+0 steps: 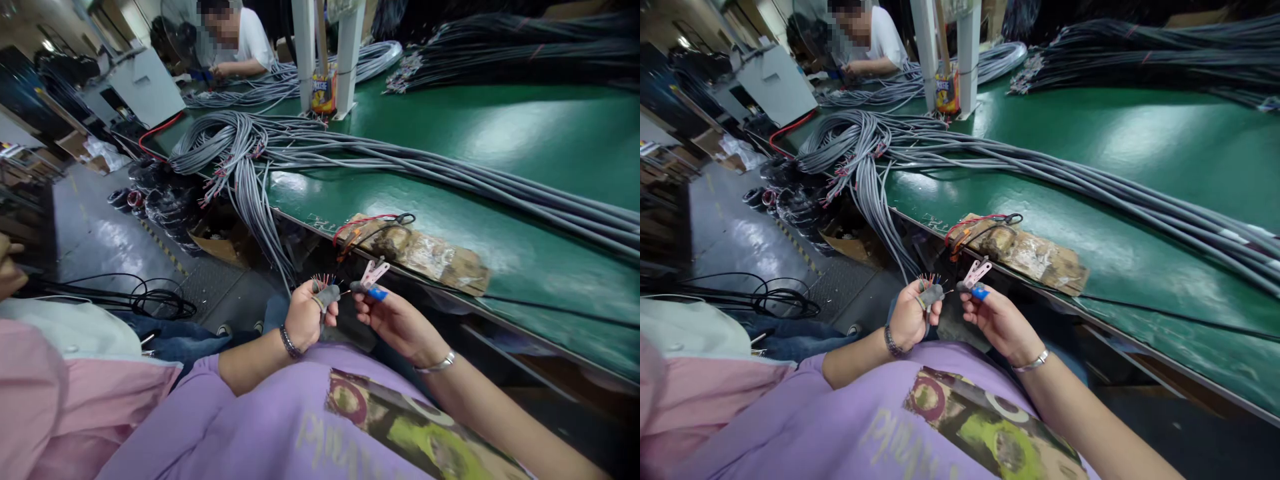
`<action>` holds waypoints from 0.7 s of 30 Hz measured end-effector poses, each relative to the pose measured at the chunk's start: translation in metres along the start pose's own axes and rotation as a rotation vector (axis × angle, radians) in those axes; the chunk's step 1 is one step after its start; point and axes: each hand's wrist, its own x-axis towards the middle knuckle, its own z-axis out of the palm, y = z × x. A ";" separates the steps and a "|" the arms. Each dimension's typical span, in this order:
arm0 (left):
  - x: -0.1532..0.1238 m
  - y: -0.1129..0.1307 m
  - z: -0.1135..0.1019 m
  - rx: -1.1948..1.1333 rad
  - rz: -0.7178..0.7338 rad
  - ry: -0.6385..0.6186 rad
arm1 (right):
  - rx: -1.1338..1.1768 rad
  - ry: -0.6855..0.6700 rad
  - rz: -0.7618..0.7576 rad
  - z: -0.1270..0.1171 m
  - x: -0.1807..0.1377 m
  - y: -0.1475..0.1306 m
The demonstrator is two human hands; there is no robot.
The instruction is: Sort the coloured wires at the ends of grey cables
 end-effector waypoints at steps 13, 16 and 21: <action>-0.003 -0.006 -0.004 0.077 0.033 -0.155 | -0.322 0.036 -0.205 0.018 -0.007 0.005; -0.004 -0.005 -0.008 0.112 -0.006 -0.321 | -0.241 -0.008 -0.146 0.015 -0.007 0.003; -0.004 -0.006 -0.012 0.166 0.166 -0.310 | -0.024 0.015 -0.105 0.002 0.002 -0.008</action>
